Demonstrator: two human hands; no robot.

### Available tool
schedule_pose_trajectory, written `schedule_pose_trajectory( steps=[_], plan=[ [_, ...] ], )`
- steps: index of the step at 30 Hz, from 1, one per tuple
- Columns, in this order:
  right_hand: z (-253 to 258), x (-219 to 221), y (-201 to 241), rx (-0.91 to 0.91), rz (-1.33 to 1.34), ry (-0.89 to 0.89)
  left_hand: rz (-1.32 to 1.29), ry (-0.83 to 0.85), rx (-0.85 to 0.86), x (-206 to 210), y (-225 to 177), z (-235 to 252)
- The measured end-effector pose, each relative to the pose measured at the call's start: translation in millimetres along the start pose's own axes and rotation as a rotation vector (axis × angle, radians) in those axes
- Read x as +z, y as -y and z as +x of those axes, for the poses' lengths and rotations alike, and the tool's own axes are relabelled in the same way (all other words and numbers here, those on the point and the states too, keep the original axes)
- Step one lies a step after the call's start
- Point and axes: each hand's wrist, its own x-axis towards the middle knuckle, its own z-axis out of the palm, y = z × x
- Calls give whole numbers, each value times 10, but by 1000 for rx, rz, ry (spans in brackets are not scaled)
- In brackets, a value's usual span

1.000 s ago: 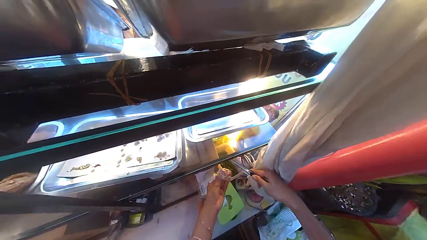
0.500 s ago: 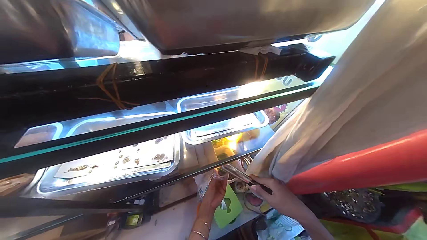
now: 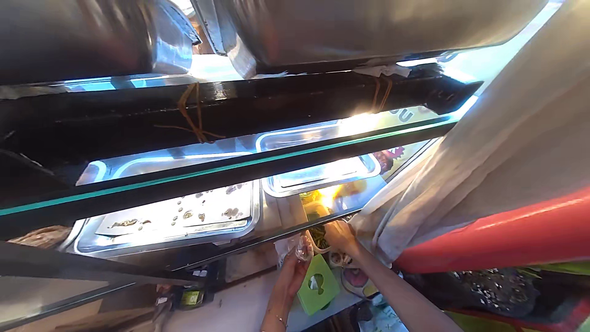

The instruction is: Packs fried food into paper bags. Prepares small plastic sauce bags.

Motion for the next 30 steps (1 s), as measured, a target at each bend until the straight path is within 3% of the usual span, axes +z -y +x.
schedule_pose_trajectory(
  steps=[9,13,17,21,26,30],
  plan=[
    [-357,-304,-352,-8,58,37,29,-149,20,1,-26,4],
    [-572,-187,-777,-99,378,-15,79,-196,14,116,41,63],
    [-837,106,-987,-277,741,-197,-9,-130,-23,222,168,141],
    [-1102,267,-945,-252,531,-231,-69,-79,-44,372,248,204],
    [-1380,56,-799,-183,173,-147,29,36,-56,318,289,254],
    [-1442,47,-837,-221,216,-173,-56,-17,-90,292,262,230]
  ],
)
